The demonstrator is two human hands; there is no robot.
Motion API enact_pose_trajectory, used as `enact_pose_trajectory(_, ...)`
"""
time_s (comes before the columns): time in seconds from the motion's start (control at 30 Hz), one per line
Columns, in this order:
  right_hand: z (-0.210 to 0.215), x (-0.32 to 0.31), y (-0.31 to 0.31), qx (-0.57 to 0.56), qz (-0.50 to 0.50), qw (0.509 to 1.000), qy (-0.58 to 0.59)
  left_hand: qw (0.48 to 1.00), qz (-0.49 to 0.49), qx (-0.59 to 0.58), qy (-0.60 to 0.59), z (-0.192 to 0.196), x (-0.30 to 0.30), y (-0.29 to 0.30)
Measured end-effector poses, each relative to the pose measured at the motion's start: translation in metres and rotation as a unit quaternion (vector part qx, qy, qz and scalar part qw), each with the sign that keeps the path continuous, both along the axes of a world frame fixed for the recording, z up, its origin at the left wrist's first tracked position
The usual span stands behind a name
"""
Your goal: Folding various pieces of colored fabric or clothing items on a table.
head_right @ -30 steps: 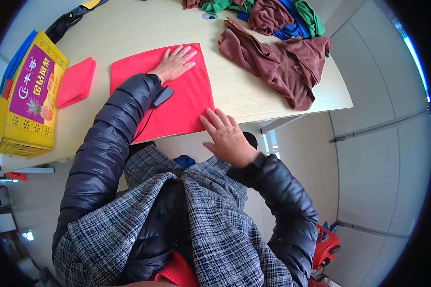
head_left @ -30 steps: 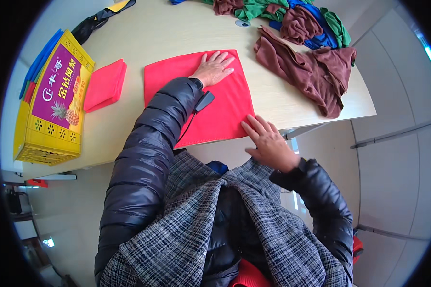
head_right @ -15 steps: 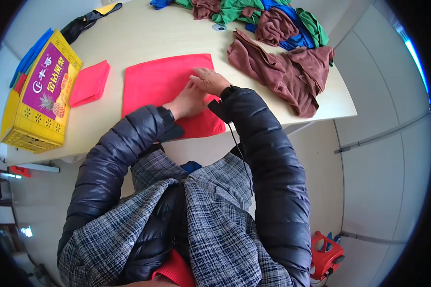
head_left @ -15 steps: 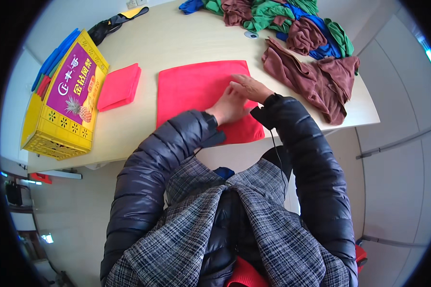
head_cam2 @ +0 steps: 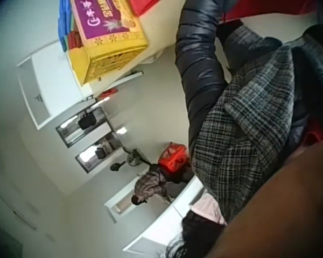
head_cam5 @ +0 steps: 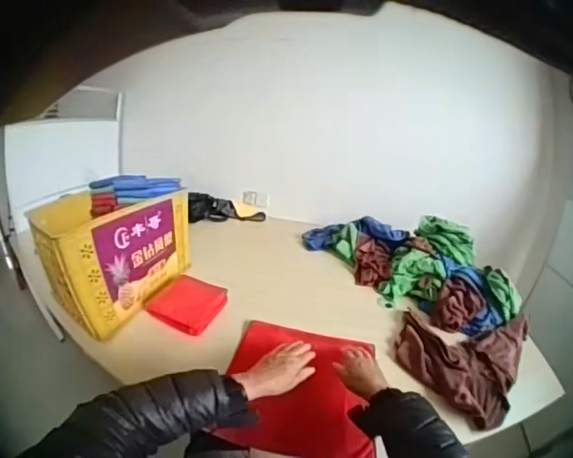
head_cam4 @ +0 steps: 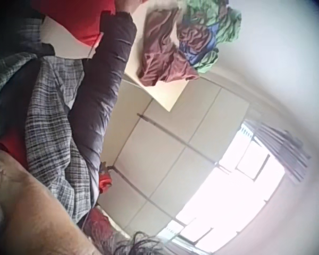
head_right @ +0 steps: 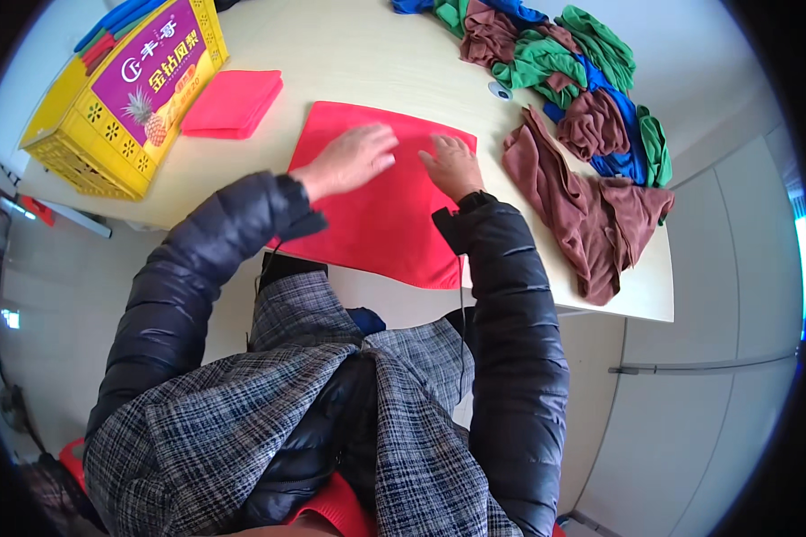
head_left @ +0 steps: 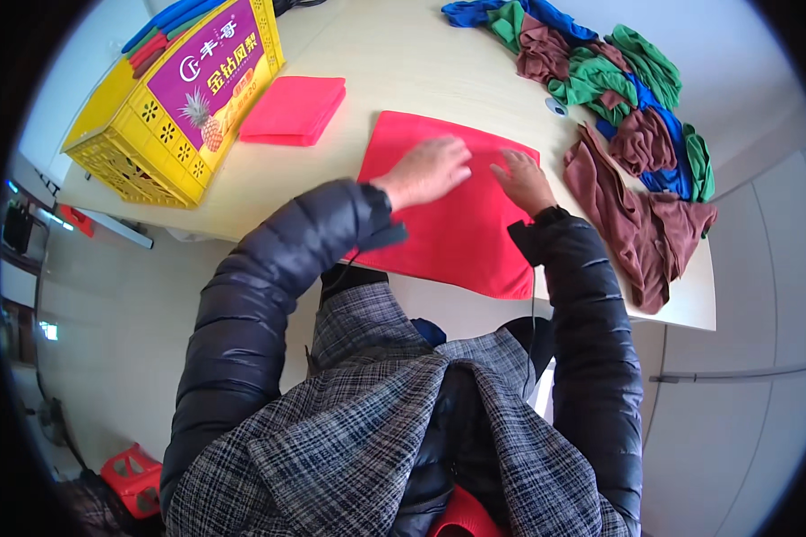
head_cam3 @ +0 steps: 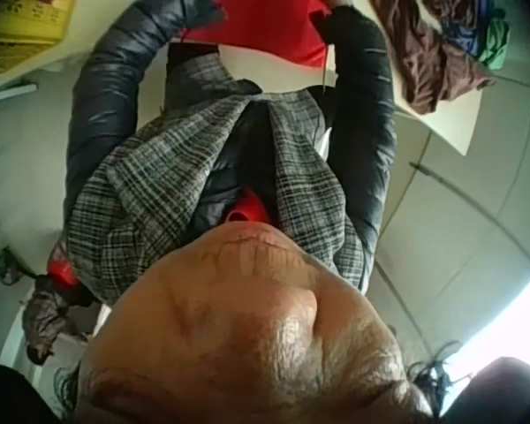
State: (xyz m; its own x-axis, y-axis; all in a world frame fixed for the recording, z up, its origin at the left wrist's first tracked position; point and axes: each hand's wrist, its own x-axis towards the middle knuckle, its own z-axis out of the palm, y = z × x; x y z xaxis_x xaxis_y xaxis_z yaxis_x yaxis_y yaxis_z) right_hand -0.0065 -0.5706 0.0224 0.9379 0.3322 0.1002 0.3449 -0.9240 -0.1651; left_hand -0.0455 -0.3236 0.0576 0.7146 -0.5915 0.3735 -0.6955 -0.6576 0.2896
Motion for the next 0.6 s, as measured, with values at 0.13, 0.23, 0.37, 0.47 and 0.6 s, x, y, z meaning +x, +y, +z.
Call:
enact_pose_trajectory(0.13, -0.009, 0.012, 0.081, -0.015, 0.016, 0.999, -0.038, 0.988, 0.109, 0.066, -0.087, -0.067, 0.061, 0.037)
enact_pose_trajectory(0.23, -0.015, 0.028, 0.108, -0.007, 0.015, 1.000, -0.010, 0.988, 0.112, 0.106, -0.020, -0.083, 0.078, 0.035)
enact_pose_trajectory(0.37, -0.029, 0.048, 0.072, -0.021, -0.019, 1.000, 0.003, 0.988, 0.121, 0.093, 0.032, -0.066, 0.077, 0.020)
enact_pose_trajectory(0.47, -0.026, 0.056, 0.051, -0.038, -0.033, 0.999, 0.004, 0.978, 0.177, 0.112, 0.017, -0.068, 0.083, 0.046)
enact_pose_trajectory(0.6, -0.026, 0.044, 0.011, -0.034, -0.096, 0.995, 0.015, 0.962, 0.242, 0.117, 0.051, -0.062, 0.081, 0.068)
